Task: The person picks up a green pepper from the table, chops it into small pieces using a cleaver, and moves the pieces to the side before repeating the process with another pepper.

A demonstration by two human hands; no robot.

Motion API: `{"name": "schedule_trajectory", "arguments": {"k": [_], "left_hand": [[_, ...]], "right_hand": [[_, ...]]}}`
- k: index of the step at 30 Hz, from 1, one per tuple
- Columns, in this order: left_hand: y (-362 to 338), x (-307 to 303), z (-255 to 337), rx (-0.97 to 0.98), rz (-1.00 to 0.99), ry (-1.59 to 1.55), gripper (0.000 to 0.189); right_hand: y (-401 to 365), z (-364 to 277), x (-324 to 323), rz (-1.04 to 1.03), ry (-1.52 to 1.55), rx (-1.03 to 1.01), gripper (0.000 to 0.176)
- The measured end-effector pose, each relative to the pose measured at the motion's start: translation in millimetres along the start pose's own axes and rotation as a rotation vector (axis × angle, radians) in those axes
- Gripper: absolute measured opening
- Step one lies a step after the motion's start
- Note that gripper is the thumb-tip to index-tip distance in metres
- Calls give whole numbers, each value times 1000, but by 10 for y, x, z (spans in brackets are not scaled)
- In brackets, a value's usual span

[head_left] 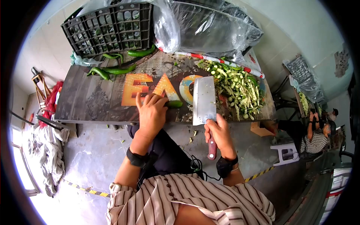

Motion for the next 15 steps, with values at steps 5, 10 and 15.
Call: {"name": "schedule_trajectory", "arguments": {"k": [5,10,15], "left_hand": [[27,-82,-172,6,31,46,28],[74,-212,-183,41,-28,42,27],[84,-169,-118,107,-5,70,35]], "right_hand": [[45,-199,-211,113,74,-96,14],[39,-815,-701,404,327,-329,12],[-15,-625,-705,359,372,-283,10]]}}
Point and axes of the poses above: each hand's wrist, its own y-axis towards the middle knuckle, its own x-axis out of the palm, z = x × y, the point moved 9 cm from there along y, towards the middle knuckle, and after that the axes turned 8 degrees about z, right-handed, at the moved point
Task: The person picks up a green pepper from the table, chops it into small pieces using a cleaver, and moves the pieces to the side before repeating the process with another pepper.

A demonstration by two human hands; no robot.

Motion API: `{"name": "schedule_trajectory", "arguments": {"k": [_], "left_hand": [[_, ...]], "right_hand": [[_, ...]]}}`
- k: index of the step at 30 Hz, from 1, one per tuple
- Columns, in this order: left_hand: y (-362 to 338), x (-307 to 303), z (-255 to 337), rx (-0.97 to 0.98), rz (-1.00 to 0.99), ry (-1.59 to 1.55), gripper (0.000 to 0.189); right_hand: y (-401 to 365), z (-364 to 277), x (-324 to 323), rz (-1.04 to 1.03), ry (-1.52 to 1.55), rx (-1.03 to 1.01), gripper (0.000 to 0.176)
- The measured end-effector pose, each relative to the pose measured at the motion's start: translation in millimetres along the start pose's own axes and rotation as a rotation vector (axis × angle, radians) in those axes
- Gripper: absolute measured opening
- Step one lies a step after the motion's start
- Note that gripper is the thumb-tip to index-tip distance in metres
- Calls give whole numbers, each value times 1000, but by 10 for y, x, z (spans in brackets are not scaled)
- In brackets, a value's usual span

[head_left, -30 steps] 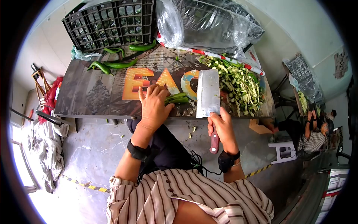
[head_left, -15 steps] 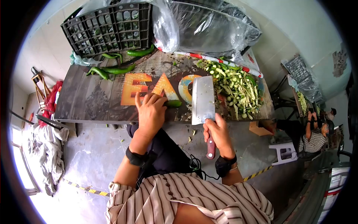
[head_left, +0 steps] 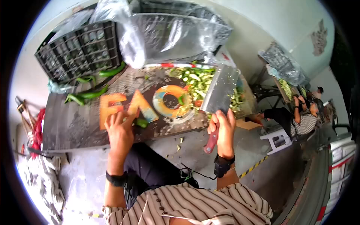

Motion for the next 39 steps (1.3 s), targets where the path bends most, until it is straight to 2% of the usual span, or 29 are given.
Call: {"name": "schedule_trajectory", "arguments": {"k": [4,6,8,11,12,15,19,21,23,24,27,30,35,39], "left_hand": [[-11,27,87,34,-80,35,39],[-18,29,138,47,-79,45,40],[-19,129,171,75,-117,40,40],[14,122,242,123,-101,4,32],[23,131,259,133,-100,-11,30],[28,130,299,159,-83,-49,26],[-39,103,273,128,-108,-164,26],[-86,46,216,134,-116,-176,27],[-145,62,79,9,-170,-346,36],[-136,-8,90,4,-120,-345,38],[-171,-26,38,-111,-143,-375,28],[-173,-54,63,-124,-97,-347,20],[-218,-45,-97,-219,13,-315,20],[-238,-125,-191,-244,-12,-339,26]], "right_hand": [[-80,287,-2,-12,-58,121,15],[-92,289,30,-14,-28,117,13],[-55,177,15,3,26,78,12],[40,-45,-109,139,95,-58,10],[65,-110,-115,119,90,-99,11],[15,7,-145,143,38,-17,11],[-76,230,-45,67,8,72,15],[-50,291,-58,64,5,66,16],[-38,257,-53,74,24,62,15],[-46,169,-14,81,42,37,15],[18,28,-60,123,70,-33,14],[28,-33,-51,119,81,-74,15],[-51,188,38,55,9,17,12],[-83,263,104,40,-14,47,12]]}}
Point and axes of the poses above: each hand's wrist, its own y-axis towards the middle knuckle, its own x-axis out of the palm, z = x × y, the point moved 9 cm from there along y, towards the middle knuckle, and after that the axes turned 8 degrees about z, right-handed, at the moved point
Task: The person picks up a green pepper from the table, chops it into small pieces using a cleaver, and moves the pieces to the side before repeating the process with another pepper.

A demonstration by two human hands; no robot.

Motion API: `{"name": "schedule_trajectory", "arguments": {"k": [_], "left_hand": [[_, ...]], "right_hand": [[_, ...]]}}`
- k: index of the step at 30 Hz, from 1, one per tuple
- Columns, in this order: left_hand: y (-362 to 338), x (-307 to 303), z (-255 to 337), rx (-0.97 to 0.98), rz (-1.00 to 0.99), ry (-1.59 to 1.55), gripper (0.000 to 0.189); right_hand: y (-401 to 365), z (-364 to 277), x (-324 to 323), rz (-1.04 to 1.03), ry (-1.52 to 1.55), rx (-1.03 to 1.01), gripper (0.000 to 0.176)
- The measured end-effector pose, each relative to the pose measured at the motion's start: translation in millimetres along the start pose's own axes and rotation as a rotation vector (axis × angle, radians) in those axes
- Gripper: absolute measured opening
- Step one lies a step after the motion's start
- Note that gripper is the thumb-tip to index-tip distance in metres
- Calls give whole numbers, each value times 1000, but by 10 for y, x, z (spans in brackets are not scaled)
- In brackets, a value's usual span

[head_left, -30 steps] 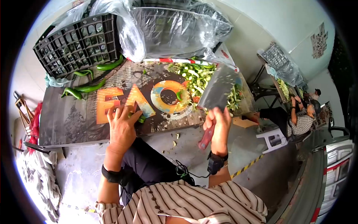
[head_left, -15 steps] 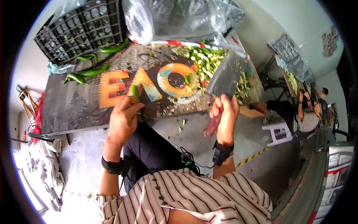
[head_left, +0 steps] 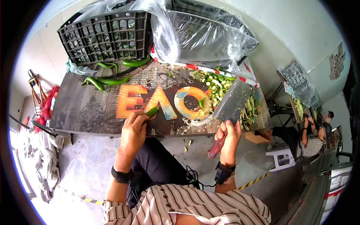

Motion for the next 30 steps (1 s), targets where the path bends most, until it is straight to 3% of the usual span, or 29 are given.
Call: {"name": "schedule_trajectory", "arguments": {"k": [4,9,26,30], "left_hand": [[1,-169,-167,-62,3,-16,30],[49,-336,-66,171,106,165,29],[-71,-268,-140,33,367,372,15],[-79,-293,-172,44,387,320,14]], "right_hand": [[-9,93,3,-3,17,29,12],[-70,178,93,-22,-18,75,11],[-159,251,483,-215,-184,121,10],[-151,76,761,-376,-229,18,15]]}}
Point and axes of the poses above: each hand's wrist, its own y-axis towards the middle knuckle, its own x-axis out of the palm, z = x × y, the point moved 9 cm from there along y, towards the middle knuckle, and after that the axes turned 8 degrees about z, right-handed, at the moved point
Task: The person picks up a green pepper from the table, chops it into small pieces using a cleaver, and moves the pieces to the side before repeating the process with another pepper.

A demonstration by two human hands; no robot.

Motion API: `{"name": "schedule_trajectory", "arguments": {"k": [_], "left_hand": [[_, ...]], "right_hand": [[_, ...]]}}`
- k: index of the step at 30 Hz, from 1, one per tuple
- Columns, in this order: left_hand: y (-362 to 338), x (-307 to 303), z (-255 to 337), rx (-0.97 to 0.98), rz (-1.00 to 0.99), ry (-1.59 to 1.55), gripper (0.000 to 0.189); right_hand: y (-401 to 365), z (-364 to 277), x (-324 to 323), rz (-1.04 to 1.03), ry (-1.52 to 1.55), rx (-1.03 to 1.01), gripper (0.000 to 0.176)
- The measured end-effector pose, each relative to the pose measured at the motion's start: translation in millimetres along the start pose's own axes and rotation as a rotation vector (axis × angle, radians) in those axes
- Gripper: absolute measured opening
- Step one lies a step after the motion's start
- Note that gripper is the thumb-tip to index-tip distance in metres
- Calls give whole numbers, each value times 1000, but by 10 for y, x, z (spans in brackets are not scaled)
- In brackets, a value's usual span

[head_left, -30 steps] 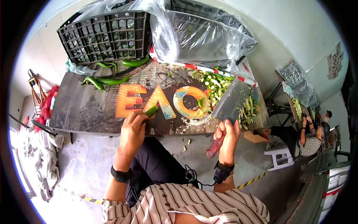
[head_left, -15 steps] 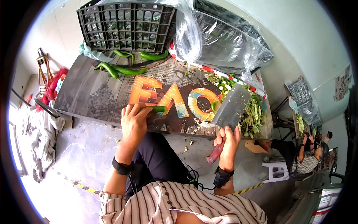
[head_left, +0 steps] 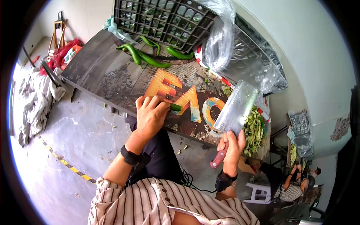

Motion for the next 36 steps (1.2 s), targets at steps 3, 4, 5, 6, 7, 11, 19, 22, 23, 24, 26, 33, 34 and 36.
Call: {"name": "schedule_trajectory", "arguments": {"k": [3,4,5,6,7,11,19,22,23,24,26,33,34,36], "left_hand": [[9,-34,26,17,29,-44,14],[3,-31,-1,2,36,-42,14],[-7,-9,-10,11,23,-44,14],[-17,6,-13,22,9,-46,13],[-20,-5,-26,12,14,-45,13],[-16,2,-38,10,-6,-54,13],[-30,25,-61,-27,-33,-56,12],[-29,22,-63,-30,-34,-66,13],[-27,20,-61,-30,-32,-64,13],[-23,18,-58,-30,-29,-62,13],[-21,15,-60,-36,-28,-70,14],[-23,15,-65,-55,-26,-87,13],[-23,20,-64,-56,-29,-90,13],[-18,17,-60,-50,-22,-78,13]], "right_hand": [[59,-195,182,-99,-156,-178,14],[68,-267,277,-130,-229,-218,12],[78,-312,379,-163,-307,-214,9],[100,-324,485,-219,-392,-218,7],[121,-320,584,-282,-493,-225,6],[211,-244,971,-485,-845,-399,13],[155,-148,1479,-735,-1056,-635,13],[164,-138,1509,-739,-1074,-610,14],[162,-134,1516,-754,-1081,-621,14],[159,-133,1523,-769,-1088,-632,14],[165,-116,1527,-785,-1107,-613,15],[117,-126,1623,-824,-1224,-559,17],[119,-133,1632,-823,-1226,-554,17],[123,-105,1654,-853,-1282,-566,18]]}}
Point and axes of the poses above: each hand's wrist, its own y-axis towards the middle knuckle, its own x-axis out of the palm, z = x × y, the point moved 9 cm from there along y, towards the middle knuckle, and after that the axes turned 8 degrees about z, right-handed, at the moved point
